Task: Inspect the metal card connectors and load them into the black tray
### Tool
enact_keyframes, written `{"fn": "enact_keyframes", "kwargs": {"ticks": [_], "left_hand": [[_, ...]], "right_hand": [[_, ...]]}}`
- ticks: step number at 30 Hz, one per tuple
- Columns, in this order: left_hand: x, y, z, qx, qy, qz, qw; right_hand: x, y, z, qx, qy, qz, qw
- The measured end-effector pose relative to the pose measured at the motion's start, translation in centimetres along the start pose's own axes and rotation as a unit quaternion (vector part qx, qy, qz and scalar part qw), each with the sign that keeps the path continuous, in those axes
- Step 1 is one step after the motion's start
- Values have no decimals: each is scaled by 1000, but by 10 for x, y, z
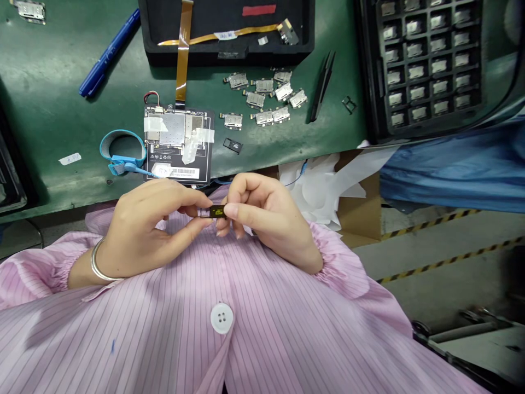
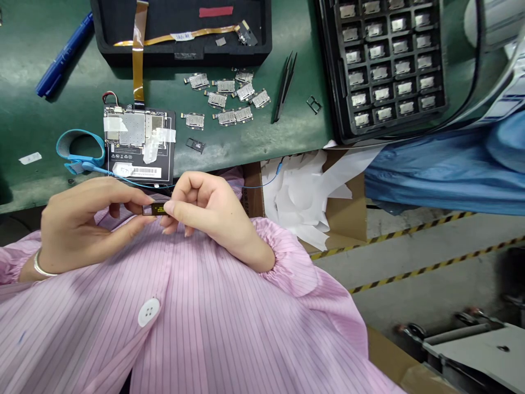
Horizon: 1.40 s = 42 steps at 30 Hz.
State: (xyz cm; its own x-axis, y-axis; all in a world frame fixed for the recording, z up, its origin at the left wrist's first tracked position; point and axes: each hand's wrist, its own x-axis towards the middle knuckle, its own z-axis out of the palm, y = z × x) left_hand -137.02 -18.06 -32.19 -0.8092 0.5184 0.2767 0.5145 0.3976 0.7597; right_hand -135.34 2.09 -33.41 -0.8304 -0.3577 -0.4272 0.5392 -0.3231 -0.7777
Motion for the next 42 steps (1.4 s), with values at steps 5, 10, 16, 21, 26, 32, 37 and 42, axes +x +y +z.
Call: {"fn": "enact_keyframes", "kwargs": {"ticks": [5, 10, 16, 21, 26, 32, 37, 42], "left_hand": [[-1, 1, 0, 2, 4, 3, 1000], [-1, 1, 1, 10, 9, 21, 1000], [0, 1, 1, 77, 43, 116, 989], [3, 2, -4, 140, 41, 184, 972], [7, 4, -8, 160, 33, 201, 966], [9, 6, -9, 159, 37, 203, 965], [8, 5, -7, 142, 49, 208, 967], [9, 5, -8, 139, 35, 213, 966]], "right_hand": [[-1, -1, 0, -2, -9, -12, 1000], [-3, -2, 3, -27, 8, -14, 999], [-3, -2, 7, -22, 22, -26, 999], [-3, -2, 8, -46, 28, -48, 997], [-4, -4, 9, -125, 52, -76, 988], [-2, -7, 8, -169, 45, -96, 980], [-1, -8, 9, -183, 18, -126, 975], [1, -5, 8, -158, -24, -146, 976]]}}
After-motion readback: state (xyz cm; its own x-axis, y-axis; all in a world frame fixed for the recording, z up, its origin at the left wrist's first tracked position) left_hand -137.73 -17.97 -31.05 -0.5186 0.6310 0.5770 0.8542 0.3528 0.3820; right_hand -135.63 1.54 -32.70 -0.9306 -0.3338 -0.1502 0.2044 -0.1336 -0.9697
